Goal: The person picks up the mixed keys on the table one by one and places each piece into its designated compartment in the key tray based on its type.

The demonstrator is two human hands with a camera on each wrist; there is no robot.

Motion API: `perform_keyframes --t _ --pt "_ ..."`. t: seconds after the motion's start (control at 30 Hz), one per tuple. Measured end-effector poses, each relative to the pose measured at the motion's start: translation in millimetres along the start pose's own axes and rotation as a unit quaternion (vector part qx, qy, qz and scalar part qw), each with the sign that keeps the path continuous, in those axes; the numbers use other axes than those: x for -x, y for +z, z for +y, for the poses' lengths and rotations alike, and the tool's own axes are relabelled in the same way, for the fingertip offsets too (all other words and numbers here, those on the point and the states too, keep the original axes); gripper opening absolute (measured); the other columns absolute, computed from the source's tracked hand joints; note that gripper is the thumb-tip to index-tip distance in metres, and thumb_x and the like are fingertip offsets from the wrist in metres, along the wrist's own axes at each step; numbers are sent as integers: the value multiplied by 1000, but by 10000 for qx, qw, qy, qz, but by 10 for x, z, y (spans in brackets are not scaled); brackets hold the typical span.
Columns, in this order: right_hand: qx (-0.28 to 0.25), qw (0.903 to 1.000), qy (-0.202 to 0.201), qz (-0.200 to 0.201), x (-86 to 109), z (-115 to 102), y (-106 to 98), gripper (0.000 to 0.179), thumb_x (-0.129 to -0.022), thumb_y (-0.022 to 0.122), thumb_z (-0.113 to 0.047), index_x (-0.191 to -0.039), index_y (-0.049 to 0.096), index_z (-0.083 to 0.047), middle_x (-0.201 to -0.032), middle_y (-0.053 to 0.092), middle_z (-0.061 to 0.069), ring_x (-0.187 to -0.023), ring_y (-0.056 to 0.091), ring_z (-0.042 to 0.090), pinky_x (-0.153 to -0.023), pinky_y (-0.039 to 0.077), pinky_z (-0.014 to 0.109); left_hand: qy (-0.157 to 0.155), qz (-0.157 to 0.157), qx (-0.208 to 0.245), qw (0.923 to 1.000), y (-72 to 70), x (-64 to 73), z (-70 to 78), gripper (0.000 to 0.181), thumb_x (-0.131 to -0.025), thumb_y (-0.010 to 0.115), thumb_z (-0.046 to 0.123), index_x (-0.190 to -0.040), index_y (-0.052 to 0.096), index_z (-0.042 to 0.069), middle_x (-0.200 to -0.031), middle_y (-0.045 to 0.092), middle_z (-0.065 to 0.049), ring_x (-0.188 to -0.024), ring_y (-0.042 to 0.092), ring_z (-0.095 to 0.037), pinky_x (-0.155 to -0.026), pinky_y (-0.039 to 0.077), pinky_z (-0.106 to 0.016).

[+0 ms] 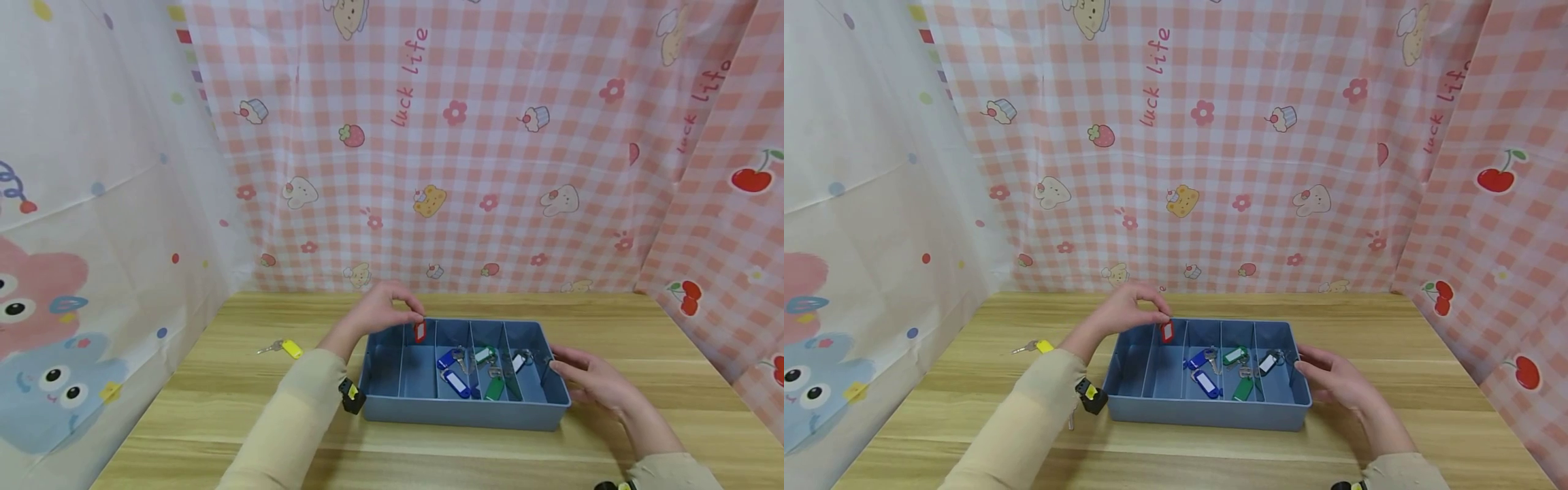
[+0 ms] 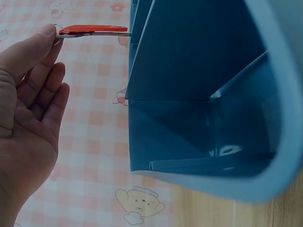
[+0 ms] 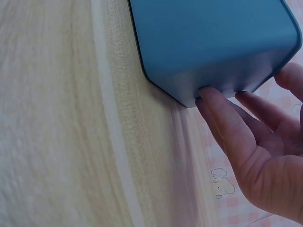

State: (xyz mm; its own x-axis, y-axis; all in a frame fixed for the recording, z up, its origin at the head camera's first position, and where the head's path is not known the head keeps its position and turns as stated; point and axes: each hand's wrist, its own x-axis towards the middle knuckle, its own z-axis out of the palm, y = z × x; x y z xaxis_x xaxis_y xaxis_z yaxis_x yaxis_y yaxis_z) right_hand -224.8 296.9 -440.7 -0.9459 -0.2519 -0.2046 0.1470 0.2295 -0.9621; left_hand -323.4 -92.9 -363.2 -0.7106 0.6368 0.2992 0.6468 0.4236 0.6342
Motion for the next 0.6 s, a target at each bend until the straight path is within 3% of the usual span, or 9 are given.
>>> perform_keyframes --t 0.27,0.6 --pt "-28 10000 30 12 4 -8 3 71 -103 55 -22 -150 17 14 -151 22 40 -121 53 27 -89 54 42 -225 -190 85 9995 19 -31 -30 6 -89 76 12 -91 78 7 -88 72 5 -91 59 -16 -94 46 -48" --pt "-105 9999 -21 -24 -7 10 -3 70 -103 55 -21 -150 17 15 -150 22 40 -116 57 23 -89 54 41 -522 -375 -133 9978 60 -46 -91 7 -90 75 15 -92 78 9 -89 70 8 -90 57 -15 -89 47 -39"
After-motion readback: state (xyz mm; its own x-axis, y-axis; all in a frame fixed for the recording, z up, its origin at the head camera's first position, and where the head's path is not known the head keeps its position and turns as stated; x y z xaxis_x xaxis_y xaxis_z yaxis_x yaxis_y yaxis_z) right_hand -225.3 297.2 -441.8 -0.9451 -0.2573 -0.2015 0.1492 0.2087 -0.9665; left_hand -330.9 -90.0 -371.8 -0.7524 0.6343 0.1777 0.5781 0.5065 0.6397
